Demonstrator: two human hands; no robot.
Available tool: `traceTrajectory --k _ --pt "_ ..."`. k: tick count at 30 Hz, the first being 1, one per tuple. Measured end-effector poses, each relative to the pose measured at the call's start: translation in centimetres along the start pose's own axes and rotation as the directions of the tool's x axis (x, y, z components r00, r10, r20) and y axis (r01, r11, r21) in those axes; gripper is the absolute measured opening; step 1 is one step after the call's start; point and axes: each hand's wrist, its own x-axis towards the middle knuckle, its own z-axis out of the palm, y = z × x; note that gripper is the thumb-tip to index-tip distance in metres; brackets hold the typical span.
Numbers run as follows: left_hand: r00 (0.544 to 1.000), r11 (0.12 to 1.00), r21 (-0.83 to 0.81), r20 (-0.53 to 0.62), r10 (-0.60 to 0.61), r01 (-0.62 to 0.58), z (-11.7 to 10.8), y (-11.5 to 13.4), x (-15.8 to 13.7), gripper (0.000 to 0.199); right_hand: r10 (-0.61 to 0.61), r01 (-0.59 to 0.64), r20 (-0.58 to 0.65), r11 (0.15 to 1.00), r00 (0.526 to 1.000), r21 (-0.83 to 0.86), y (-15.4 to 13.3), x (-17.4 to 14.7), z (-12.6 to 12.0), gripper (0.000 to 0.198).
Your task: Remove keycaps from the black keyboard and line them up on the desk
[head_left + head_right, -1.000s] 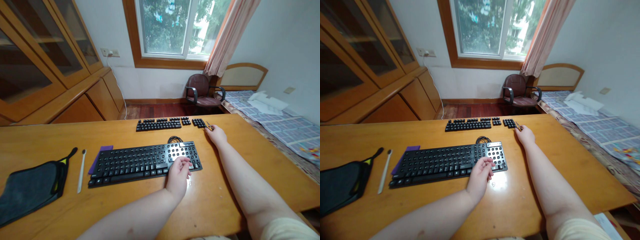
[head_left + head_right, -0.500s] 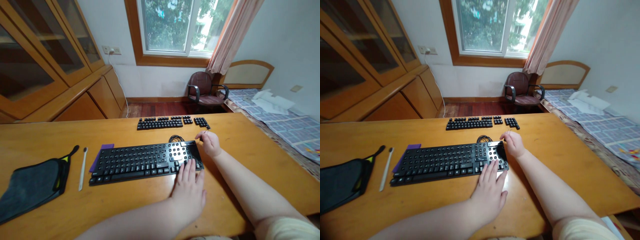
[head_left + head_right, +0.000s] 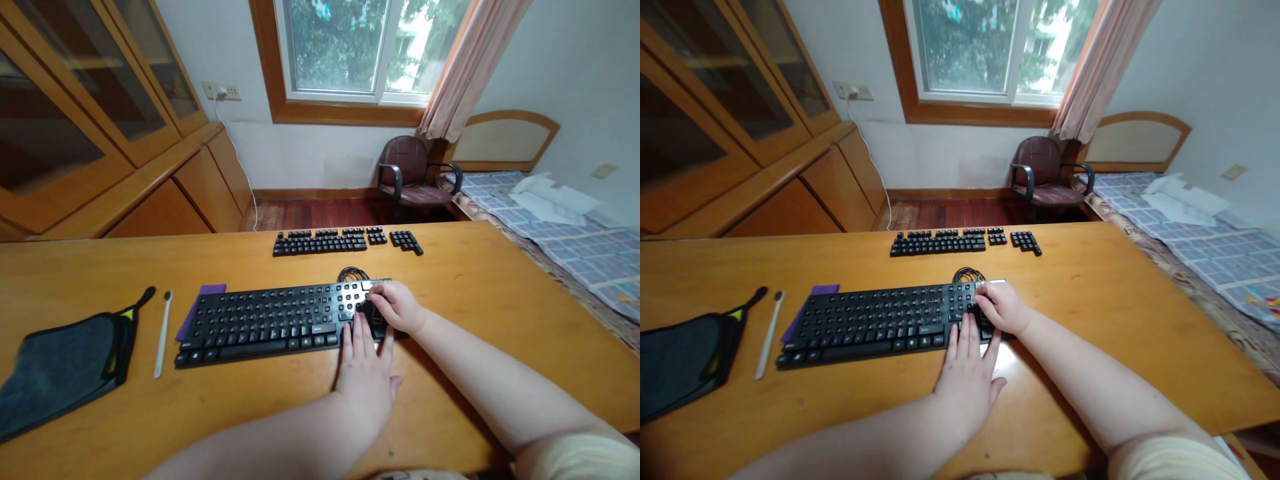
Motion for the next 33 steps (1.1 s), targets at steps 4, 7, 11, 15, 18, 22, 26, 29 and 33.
traceTrajectory --k 4,7,11,15,18,22,26,29,33 --pt "1.000 1.000 0.010 0.005 0.004 -0.004 0.00 0.00 0.01 0.080 -0.048 0.050 0.083 0.999 0.995 -0.021 -0.10 0.27 0.13 0.020" --pt "1.000 1.000 0.014 0.010 0.002 -0.002 -0.19 0.00 0.00 0.079 -0.053 0.052 0.134 0.999 0.990 0.007 -0.09 0.45 0.13 0.023" --pt "1.000 1.000 -0.009 0.009 -0.002 0.002 -0.39 -0.01 0.00 0.081 0.008 -0.014 0.138 0.999 0.990 0.041 -0.12 0.61 0.06 0.020" --pt "1.000 1.000 -0.027 0.000 0.003 -0.003 -0.18 -0.02 0.00 0.080 -0.033 0.028 0.158 0.999 0.987 0.034 -0.07 0.64 -0.06 0.020" --pt "1.000 1.000 -0.026 0.003 0.009 -0.009 0.00 -0.02 0.00 0.077 -0.128 0.119 0.180 0.991 0.975 0.060 0.11 0.58 -0.13 0.018" --pt "1.000 1.000 -0.021 0.016 0.017 -0.017 0.00 -0.06 0.00 0.075 -0.220 0.195 0.141 0.966 0.965 0.172 0.35 0.51 -0.06 0.014" --pt "0.999 1.000 -0.008 0.025 0.023 -0.023 0.00 -0.09 -0.01 0.074 -0.272 0.238 0.148 0.947 0.951 0.214 0.44 0.47 0.05 0.018" --pt "1.000 1.000 -0.005 0.016 0.025 -0.025 0.06 -0.05 -0.08 0.075 -0.283 0.246 0.189 0.948 0.940 0.200 0.48 0.39 0.03 0.027" --pt "1.000 1.000 -0.014 0.015 0.024 -0.024 -0.01 -0.02 -0.12 0.074 -0.316 0.278 0.242 0.944 0.917 0.180 0.62 0.28 -0.22 0.034"
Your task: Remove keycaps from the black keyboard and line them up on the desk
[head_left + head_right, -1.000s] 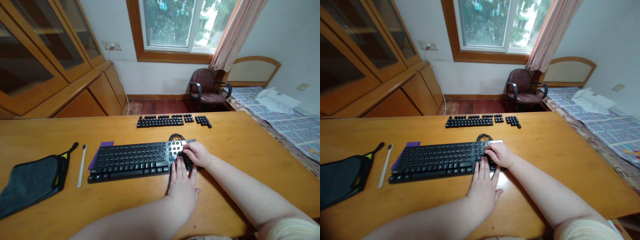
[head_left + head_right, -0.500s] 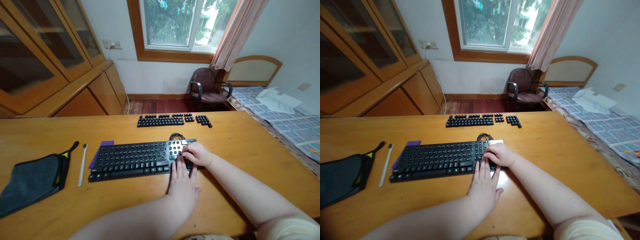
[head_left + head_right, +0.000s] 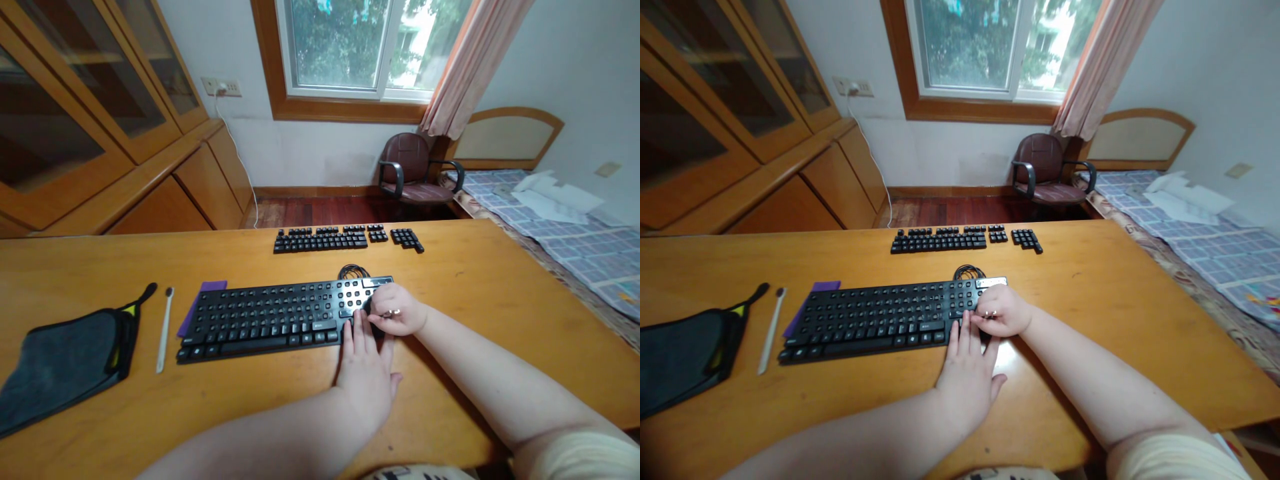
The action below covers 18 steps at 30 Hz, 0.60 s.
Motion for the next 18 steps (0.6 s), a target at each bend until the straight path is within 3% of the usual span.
traceTrajectory --k 6,9,15,18 --pt "1.000 1.000 -0.004 -0.004 -0.004 0.004 -0.36 -0.05 0.08 0.077 0.022 -0.035 -0.147 0.995 0.989 -0.090 -0.31 -0.08 -0.30 0.028" --pt "1.000 1.000 -0.003 0.002 -0.002 0.002 -0.54 -0.06 0.11 0.076 0.047 -0.061 -0.153 0.994 0.987 -0.088 -0.51 0.07 -0.26 0.028" --pt "1.000 1.000 0.002 0.031 0.005 -0.005 -0.75 -0.06 0.17 0.070 0.101 -0.100 0.156 0.995 0.983 -0.016 -0.60 0.73 -0.37 0.025" --pt "0.999 1.000 -0.002 0.042 0.000 0.000 -0.70 -0.09 0.20 0.070 0.154 -0.152 0.188 0.988 0.970 -0.028 -0.59 0.78 -0.30 0.029"
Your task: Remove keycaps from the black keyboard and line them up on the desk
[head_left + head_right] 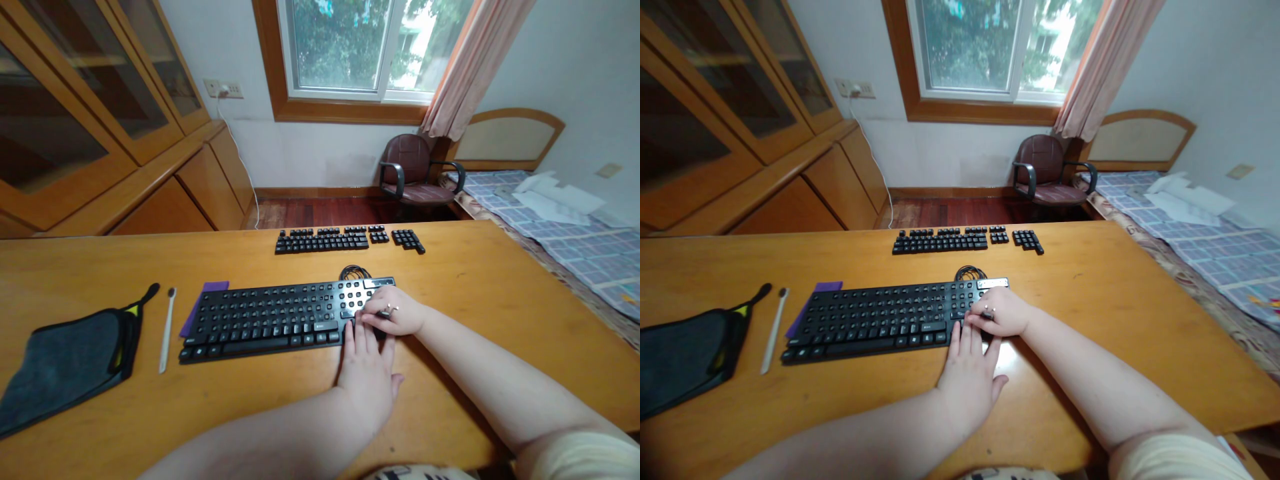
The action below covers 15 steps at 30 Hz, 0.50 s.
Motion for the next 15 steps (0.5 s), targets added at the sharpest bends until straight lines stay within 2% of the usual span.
traceTrajectory --k 6,11,15 --pt "1.000 1.000 0.006 0.003 0.002 -0.003 0.0 -0.1 0.1 0.072 0.133 -0.121 -0.085 0.984 0.988 0.127 0.7 -0.5 1.0 0.036" --pt "1.000 1.000 0.006 -0.002 0.010 -0.010 0.0 -0.1 0.2 0.074 0.183 -0.146 -0.129 0.956 0.975 0.256 1.1 -0.6 1.3 0.037" --pt "1.000 1.000 0.012 -0.016 0.008 -0.007 0.2 -0.1 0.2 0.077 0.199 -0.148 -0.151 0.944 0.968 0.294 1.0 -0.5 1.2 0.037"
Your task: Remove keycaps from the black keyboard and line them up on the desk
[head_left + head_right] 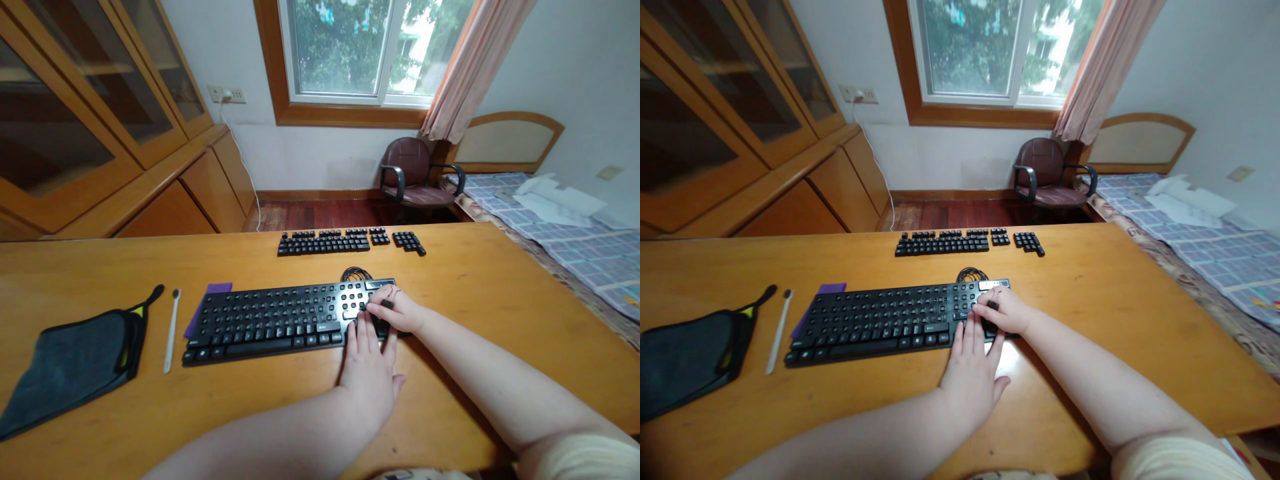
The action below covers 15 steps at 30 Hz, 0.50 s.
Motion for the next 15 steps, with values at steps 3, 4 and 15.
traceTrajectory --k 3,4,15 --pt "1.000 1.000 0.003 -0.021 0.002 -0.002 0.20 0.01 0.00 0.077 -0.002 0.002 -0.017 1.000 1.000 0.009 -0.15 0.02 -0.04 0.037" --pt "1.000 1.000 0.006 -0.026 0.003 -0.003 0.23 0.01 0.01 0.077 -0.004 0.005 -0.024 1.000 1.000 0.010 -0.20 0.02 -0.06 0.038" --pt "1.000 1.000 0.015 -0.007 0.002 -0.002 0.21 0.03 0.13 0.076 0.227 -0.178 -0.184 0.952 0.956 0.249 0.20 -0.04 0.23 0.044"
